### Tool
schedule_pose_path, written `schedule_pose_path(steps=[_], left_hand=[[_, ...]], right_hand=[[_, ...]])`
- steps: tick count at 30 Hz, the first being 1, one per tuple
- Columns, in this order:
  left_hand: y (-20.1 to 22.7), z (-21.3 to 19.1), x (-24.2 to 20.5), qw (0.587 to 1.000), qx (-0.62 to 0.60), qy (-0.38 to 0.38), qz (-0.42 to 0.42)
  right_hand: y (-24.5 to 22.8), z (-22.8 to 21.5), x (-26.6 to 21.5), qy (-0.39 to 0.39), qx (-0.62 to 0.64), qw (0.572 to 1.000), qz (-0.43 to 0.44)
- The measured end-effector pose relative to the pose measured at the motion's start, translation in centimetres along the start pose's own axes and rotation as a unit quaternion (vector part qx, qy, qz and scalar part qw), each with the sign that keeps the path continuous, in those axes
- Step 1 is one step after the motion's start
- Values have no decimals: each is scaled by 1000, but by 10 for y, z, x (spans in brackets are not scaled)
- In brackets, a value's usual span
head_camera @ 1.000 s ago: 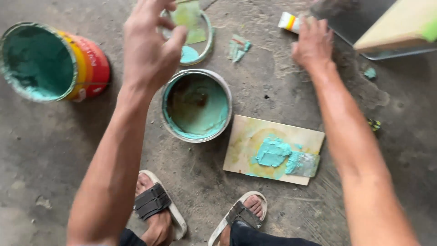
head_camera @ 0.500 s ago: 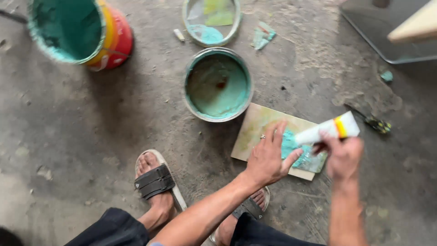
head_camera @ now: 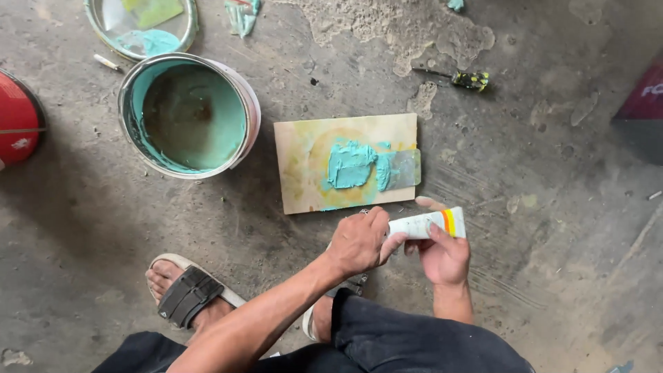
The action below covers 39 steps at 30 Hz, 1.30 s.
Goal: The person mixes teal paint on a wooden board using a putty knife, then adds yellow paint from a tube and blends the colors to create a green mixture. The person then applies the green paint to the edge of a wooden furniture frame.
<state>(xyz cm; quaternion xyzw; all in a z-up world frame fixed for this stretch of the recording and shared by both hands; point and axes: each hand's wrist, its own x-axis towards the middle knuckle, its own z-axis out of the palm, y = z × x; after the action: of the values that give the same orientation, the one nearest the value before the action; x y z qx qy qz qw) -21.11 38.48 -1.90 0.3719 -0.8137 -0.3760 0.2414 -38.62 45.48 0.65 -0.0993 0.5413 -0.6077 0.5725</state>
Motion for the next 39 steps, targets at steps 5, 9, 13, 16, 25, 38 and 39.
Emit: schedule_pose_path(steps=[5,9,13,16,25,38,39], left_hand=[[74,3,-2,804,-459,-135,-353],[72,28,-10,491,-595,-284,-569],[13,82,-38,719,-371,-367,-459],[2,111,-48,859,-128,-446,-215],[3,75,-84,970,-75,-231,-11],[-14,85,-80,965,-129,-227,-33],[-13,81,-82,962,-144,-230,-43]], right_hand=[[-47,-26,-33,-27,-133,977,-162],[-102,-68,-55,-160,-303,857,-385],[-92,-58,-9,16,-297,879,-372],[-62,-13,38,285,-271,851,-347],[53,102,126,-94,-313,722,-609],[81,97,137,-151,-415,804,-397],[98,83,142,-153,-405,823,-367]])
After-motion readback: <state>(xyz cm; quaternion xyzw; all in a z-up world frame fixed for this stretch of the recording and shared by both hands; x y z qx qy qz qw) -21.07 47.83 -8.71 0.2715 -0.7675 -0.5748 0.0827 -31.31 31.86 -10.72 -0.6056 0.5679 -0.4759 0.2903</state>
